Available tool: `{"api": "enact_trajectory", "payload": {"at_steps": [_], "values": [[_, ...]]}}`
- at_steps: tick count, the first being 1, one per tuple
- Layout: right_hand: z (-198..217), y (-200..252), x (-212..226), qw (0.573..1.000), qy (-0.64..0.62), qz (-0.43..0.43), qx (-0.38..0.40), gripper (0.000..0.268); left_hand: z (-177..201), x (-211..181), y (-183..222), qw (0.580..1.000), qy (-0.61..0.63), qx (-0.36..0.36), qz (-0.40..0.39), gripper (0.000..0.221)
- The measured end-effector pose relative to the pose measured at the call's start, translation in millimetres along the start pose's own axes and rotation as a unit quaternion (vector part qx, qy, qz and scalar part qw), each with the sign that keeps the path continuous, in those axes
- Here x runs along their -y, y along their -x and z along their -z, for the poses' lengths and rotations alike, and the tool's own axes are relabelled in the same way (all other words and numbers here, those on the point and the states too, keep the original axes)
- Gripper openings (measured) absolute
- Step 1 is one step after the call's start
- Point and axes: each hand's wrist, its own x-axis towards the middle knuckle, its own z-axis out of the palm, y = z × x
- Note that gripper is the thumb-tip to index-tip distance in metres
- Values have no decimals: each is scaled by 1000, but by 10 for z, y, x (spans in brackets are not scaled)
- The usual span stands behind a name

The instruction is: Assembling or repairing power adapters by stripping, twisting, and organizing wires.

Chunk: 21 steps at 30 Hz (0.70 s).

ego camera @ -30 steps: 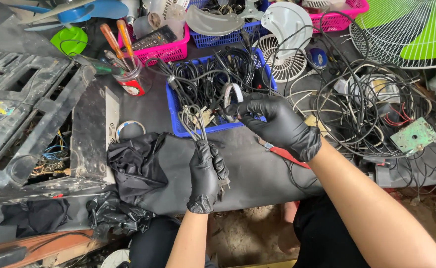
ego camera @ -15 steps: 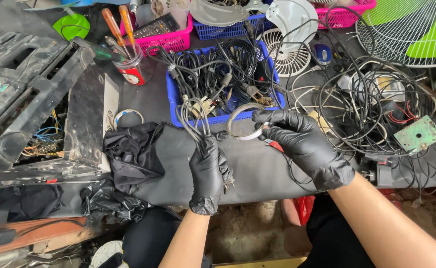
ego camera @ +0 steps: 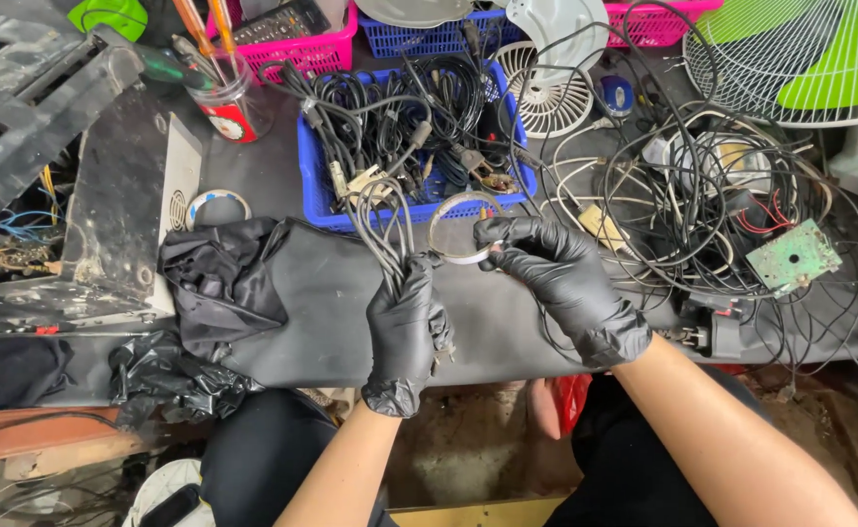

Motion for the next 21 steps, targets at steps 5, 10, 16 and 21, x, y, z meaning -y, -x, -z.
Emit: {"api": "enact_trajectory", "payload": {"at_steps": [5, 10, 16, 21], "values": [[55, 46, -37, 1000, -7, -3, 3, 12, -28, -16, 11, 1000, -20, 5, 11, 15], [61, 182, 72, 1000, -8, 2, -8, 12, 75, 172, -46, 999, -35, 17, 32, 18], [121, 233, -63, 1000, -8, 13, -18, 10, -25, 18, 85, 992, -121, 34, 25, 8], [137, 289, -15, 999, -1, 23, -30, 12, -23, 40, 134, 993, -107, 36, 42, 9]]}}
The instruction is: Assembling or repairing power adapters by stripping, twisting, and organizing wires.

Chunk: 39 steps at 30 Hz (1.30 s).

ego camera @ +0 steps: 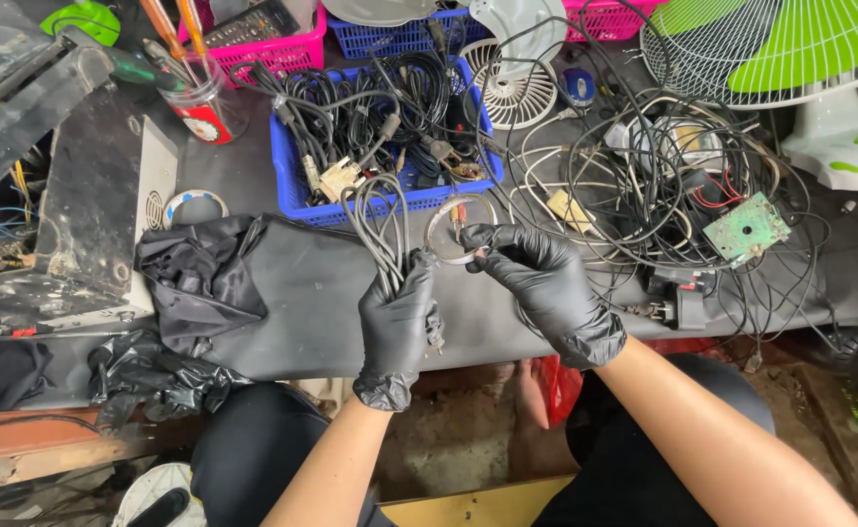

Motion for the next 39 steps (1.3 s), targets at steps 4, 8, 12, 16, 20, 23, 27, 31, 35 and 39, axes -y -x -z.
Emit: {"api": "enact_trajectory", "payload": {"at_steps": [4, 8, 12, 16, 20, 23, 27, 31, 35, 39], "values": [[41, 24, -100, 1000, 1, 0, -4, 11, -100, -179, 142, 1000, -20, -9, 5, 4], [82, 11, -148, 1000, -5, 5, -27, 13, -175, -156, 160, 999, -50, -9, 3, 8], [42, 1, -106, 999, -7, 17, -27, 12, -138, 47, -25, 999, -41, -5, 12, 10], [39, 37, 46, 998, 38, 36, -28, 11, -188, -244, 181, 999, -47, -6, 26, 13], [170, 10, 39, 953, 224, 200, 49, 15, -135, -239, 133, 998, -54, -1, 21, 16], [259, -56, 210, 933, 273, 215, 91, 12, -133, -247, 128, 998, -53, 10, 30, 17], [380, -98, 227, 905, 326, 234, 142, 8, -102, -307, 144, 993, -95, 61, 40, 10], [477, -161, 37, 841, 400, 312, 185, 7, -21, -136, -7, 992, -99, 71, 27, 10], [576, -205, -268, 851, 412, 282, 164, 7, -89, -306, 113, 988, -145, 54, 23, 2], [521, -153, -248, 842, 481, 209, 128, 42, -72, -231, 73, 973, -221, 66, -29, 5]]}}
